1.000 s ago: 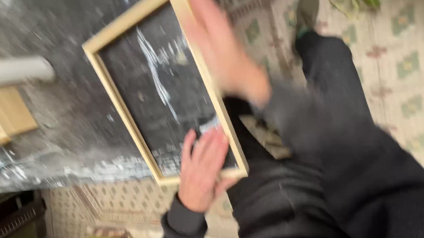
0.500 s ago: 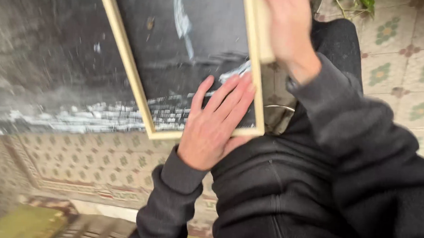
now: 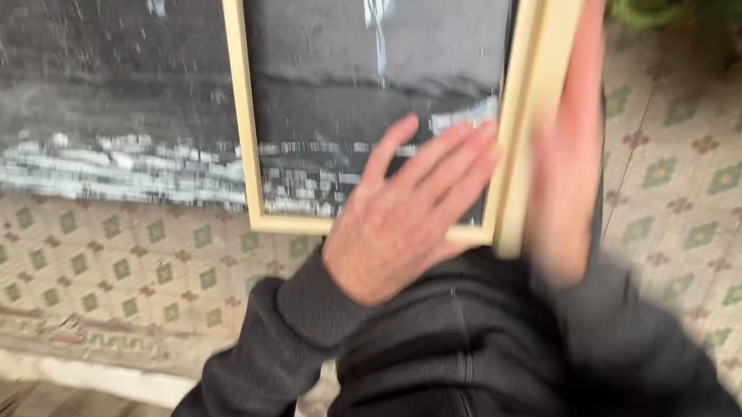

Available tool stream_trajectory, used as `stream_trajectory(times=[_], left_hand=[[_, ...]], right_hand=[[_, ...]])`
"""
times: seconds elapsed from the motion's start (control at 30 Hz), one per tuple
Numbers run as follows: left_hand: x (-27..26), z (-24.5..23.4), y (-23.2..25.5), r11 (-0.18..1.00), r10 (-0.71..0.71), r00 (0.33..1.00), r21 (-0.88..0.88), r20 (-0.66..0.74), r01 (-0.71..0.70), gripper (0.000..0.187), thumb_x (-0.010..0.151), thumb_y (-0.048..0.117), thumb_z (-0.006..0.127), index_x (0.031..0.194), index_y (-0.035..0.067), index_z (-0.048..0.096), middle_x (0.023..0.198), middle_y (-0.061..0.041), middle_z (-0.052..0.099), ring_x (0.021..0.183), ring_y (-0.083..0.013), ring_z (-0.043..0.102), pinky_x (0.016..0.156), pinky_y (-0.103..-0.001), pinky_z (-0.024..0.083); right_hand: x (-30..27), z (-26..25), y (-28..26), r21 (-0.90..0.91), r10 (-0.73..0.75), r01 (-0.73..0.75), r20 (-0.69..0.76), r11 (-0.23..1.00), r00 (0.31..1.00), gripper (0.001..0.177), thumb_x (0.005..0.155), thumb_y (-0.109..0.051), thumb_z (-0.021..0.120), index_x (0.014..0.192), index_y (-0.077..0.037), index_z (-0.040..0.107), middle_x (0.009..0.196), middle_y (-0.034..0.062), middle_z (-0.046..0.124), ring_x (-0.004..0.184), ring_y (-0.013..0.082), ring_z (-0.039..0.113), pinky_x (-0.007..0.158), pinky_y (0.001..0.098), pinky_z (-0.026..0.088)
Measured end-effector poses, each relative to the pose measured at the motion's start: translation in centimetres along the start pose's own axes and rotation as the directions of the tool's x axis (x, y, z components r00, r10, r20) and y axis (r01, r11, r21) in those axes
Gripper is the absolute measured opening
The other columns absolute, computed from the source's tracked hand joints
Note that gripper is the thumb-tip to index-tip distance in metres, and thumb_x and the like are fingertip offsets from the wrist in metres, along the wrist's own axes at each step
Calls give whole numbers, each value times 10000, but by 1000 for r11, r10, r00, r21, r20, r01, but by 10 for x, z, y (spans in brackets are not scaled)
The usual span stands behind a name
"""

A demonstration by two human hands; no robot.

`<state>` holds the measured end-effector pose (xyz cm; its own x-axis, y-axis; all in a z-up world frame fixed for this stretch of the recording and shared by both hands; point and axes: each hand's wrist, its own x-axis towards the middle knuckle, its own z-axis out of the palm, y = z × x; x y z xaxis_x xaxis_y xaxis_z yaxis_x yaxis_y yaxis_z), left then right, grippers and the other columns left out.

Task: The person is sanding the edges of wooden frame components with a sanding block and checking their alignment.

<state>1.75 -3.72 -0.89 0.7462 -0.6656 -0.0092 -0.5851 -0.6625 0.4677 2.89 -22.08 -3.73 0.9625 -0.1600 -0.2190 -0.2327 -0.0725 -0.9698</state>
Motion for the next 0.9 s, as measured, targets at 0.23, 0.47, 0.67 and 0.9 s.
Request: stream_trajectory(times=[0.23, 0.47, 0.67, 0.9], left_hand=[[1, -1, -2, 999, -1, 999, -38, -33, 0, 1000, 821, 469, 834, 1607, 41, 388, 1680, -89, 350, 1571, -235, 316, 1325, -551, 223], [11, -15, -4, 999, 25, 999, 23, -34, -24, 994, 749, 387, 857, 1557, 12, 415, 1646, -109, 383, 1538, -248, 341, 1280, -554, 254], [7, -19, -3, 999, 16, 1000, -35, -25, -17, 965, 733, 375, 843, 1537, 21, 442, 1628, -109, 409, 1532, -252, 344, 1263, -543, 255], [5, -20, 0, 1000, 2, 1000, 0, -7, -2, 918, 778, 405, 793, 1532, 16, 442, 1621, -108, 415, 1514, -245, 368, 1259, -535, 263]], right_hand=[[-28, -4, 3, 63, -104, 96, 126, 993, 987, 711, 1166, -346, 465, 1687, -7, 120, 1758, 109, 155, 1613, 190, 176, 1366, 311, 166], [-20, 0, -10, -126, -190, 201, 93, 972, 977, 699, 1170, -381, 458, 1695, -16, 176, 1798, 134, 157, 1646, 229, 127, 1412, 342, 114], [6, 4, -10, -93, -102, 113, 118, 989, 988, 719, 1047, -187, 459, 1658, 52, 165, 1766, 186, 193, 1653, 311, 204, 1348, 436, 189], [1, 12, -56, -188, -135, 160, 136, 969, 981, 619, 1083, -86, 442, 1652, 15, 217, 1742, 190, 250, 1613, 276, 254, 1327, 367, 229]])
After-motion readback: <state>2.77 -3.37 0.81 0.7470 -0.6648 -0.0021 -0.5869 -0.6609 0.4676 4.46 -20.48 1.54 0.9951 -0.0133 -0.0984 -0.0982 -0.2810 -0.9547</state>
